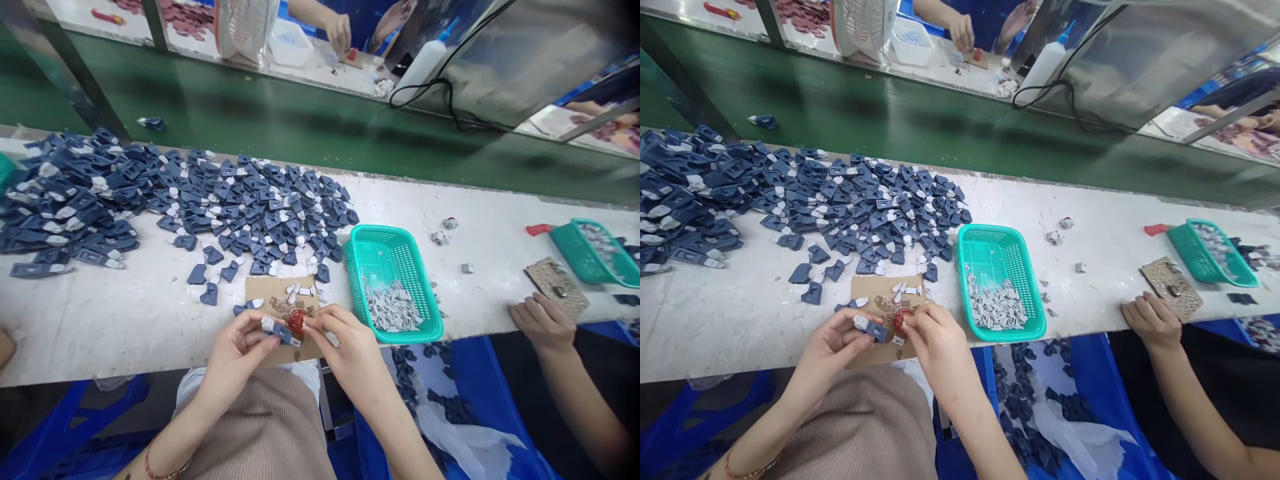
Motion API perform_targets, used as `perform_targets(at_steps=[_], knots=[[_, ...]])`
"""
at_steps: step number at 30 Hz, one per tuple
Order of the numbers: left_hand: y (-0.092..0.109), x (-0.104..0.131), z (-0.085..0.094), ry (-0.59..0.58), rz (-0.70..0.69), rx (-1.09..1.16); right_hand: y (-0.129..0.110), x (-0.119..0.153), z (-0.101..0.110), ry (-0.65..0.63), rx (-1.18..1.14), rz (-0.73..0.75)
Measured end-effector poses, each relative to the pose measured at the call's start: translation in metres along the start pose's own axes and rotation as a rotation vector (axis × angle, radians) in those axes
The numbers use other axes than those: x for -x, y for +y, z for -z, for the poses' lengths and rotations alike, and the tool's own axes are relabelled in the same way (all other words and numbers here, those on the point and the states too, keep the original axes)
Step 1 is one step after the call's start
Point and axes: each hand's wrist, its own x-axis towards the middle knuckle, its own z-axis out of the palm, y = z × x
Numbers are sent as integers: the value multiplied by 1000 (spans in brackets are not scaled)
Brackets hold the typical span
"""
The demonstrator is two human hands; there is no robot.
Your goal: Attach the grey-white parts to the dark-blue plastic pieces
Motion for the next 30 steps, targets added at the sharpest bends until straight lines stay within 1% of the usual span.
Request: perform_targets(at_steps=[3,6,9,11,13,16,18,20,25,30], knots=[[1,-1,-2,-14,-4,-11,-1,0,-1,11,-2,-17],[2,-3,-6,2,-1,-9,-2,0,-1,0,-35,-42],[2,-4,-8,18,5,-11,-2,-1,2,8,-154,-150],[2,-4,-10,24,15,-6,-2,-2,6,29,-330,-281],[2,-4,-11,37,22,5,-2,-2,10,25,-575,-424],[4,-3,-15,27,8,28,-3,-1,15,-12,-895,-555],[6,-2,-19,8,0,38,-5,0,16,-24,-1002,-581],[8,0,-21,-2,1,47,-8,0,15,-40,-1045,-589],[13,4,-25,4,13,68,-17,-1,14,-100,-1090,-569],[14,6,-26,19,-18,62,-22,0,15,-100,-1057,-519]])
